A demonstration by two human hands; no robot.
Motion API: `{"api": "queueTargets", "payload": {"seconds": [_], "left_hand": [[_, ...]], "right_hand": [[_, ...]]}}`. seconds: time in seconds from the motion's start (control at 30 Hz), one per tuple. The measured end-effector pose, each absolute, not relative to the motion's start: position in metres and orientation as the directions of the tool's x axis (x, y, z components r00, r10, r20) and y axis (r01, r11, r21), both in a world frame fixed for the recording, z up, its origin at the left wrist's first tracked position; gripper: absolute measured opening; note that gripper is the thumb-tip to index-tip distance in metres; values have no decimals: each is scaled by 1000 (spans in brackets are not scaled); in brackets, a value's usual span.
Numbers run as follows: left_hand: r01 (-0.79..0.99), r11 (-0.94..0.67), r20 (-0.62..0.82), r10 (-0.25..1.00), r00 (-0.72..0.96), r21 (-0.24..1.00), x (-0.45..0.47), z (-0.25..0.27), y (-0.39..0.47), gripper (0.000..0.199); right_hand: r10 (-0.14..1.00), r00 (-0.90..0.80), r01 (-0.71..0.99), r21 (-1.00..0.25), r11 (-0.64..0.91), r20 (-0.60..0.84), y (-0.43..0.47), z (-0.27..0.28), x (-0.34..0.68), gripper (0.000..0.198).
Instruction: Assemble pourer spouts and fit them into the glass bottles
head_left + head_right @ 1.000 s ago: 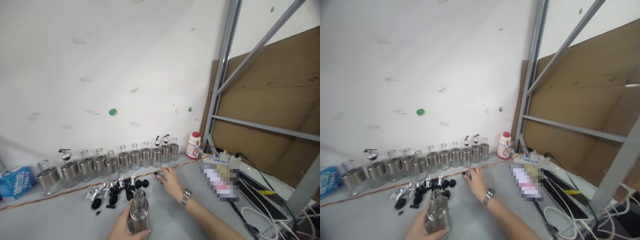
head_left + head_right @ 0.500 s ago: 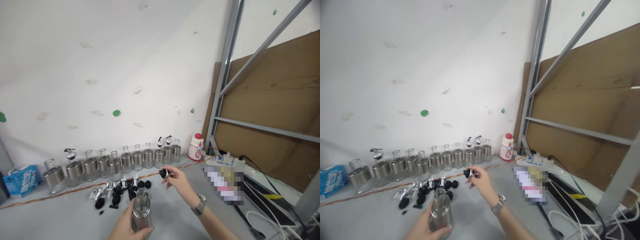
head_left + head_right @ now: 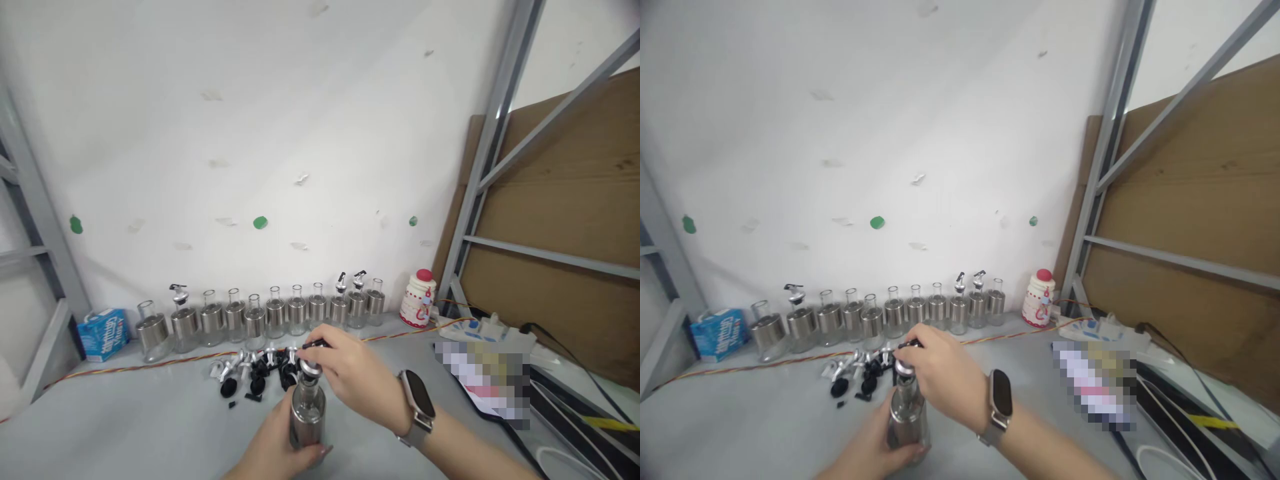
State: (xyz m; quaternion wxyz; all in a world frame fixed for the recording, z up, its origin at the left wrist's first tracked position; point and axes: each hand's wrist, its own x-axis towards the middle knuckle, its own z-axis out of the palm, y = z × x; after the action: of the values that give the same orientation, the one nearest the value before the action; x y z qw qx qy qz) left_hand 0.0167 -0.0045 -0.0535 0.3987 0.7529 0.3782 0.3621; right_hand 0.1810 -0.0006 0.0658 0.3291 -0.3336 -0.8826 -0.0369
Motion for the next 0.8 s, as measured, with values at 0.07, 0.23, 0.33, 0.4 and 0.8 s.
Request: {"api": "queueTargets", "payload": {"seconds": [0.07, 0.23, 0.33, 0.4, 0.8], "left_hand": [[269, -391, 239, 855, 460, 880, 17, -52, -5, 60], [256, -393, 242, 849, 470, 883, 17, -52, -5, 59], [253, -401, 255, 851, 459, 880, 17, -55, -3, 59], [259, -401, 254, 852, 459, 879, 17, -55, -3, 59], [182, -415, 278, 818, 503, 891, 17, -63, 3, 62]], "right_hand": [[520, -627, 641, 6, 767, 581, 0, 63, 178, 29], [458, -668, 605, 71, 793, 586, 2, 56, 178, 27], [493, -625, 586, -54, 809, 605, 2, 53, 179, 32], [523, -608, 579, -117, 807, 597, 2, 51, 180, 35], [508, -658, 582, -53, 812, 556, 0, 42, 174, 30]]}}
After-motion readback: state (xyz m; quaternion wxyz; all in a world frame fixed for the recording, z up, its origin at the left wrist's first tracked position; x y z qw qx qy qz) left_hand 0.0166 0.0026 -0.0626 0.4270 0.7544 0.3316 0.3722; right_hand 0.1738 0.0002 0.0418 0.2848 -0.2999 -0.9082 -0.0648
